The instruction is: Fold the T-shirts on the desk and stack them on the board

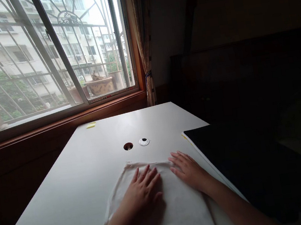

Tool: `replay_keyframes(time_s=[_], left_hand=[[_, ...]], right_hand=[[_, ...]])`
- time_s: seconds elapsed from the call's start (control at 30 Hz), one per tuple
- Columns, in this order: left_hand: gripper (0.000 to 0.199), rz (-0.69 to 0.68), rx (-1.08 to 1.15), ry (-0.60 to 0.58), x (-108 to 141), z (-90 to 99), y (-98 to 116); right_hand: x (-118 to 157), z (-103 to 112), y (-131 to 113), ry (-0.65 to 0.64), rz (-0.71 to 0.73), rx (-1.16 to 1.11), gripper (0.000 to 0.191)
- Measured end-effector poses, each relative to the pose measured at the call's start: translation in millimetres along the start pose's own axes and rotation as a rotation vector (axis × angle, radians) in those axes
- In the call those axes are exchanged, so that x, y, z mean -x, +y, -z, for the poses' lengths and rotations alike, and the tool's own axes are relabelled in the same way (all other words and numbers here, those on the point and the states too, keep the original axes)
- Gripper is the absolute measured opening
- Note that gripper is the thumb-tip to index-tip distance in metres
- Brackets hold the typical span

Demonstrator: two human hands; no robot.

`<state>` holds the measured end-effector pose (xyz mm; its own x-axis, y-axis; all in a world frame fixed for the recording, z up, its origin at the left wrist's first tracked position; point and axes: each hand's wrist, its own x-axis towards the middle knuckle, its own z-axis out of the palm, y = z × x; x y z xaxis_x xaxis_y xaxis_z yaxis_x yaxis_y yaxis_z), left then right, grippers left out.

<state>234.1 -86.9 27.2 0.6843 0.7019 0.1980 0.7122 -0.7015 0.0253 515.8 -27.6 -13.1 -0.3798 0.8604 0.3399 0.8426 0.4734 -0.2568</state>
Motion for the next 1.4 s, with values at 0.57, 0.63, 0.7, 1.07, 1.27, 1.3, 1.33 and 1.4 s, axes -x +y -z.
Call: replay_keyframes(time_s=[0.57,0.63,0.7,1.07,1.27,1.3,1.33,1.4], left_hand=[[0.065,0.221,0.002,-0.005,9,-14.7,-42],[0.063,0.243,-0.004,-0.008,10,-12.1,-47],[0.062,0.266,-0.007,-0.014,12,-9.9,-50],[0.062,0.297,-0.009,-0.031,13,-7.3,-59],[0.062,0.296,0.000,-0.056,13,-3.1,-60],[0.061,0.287,0.000,-0.051,13,-3.0,-61],[0.060,0.276,-0.001,-0.040,14,-3.4,-61],[0.059,0.257,-0.005,-0.013,15,-4.8,-63]], right_hand=[[-4,10,-9,-0.136,-0.070,-0.066,0.051],[-4,10,-9,-0.141,-0.078,-0.071,0.052],[-4,9,-8,-0.142,-0.081,-0.076,0.053],[-7,21,-12,-0.155,-0.098,-0.177,0.049],[-8,29,-18,-0.155,-0.125,-0.194,0.046],[-8,30,-18,-0.159,-0.135,-0.191,0.046],[-8,30,-18,-0.164,-0.145,-0.188,0.046],[-8,30,-18,-0.172,-0.160,-0.184,0.045]])
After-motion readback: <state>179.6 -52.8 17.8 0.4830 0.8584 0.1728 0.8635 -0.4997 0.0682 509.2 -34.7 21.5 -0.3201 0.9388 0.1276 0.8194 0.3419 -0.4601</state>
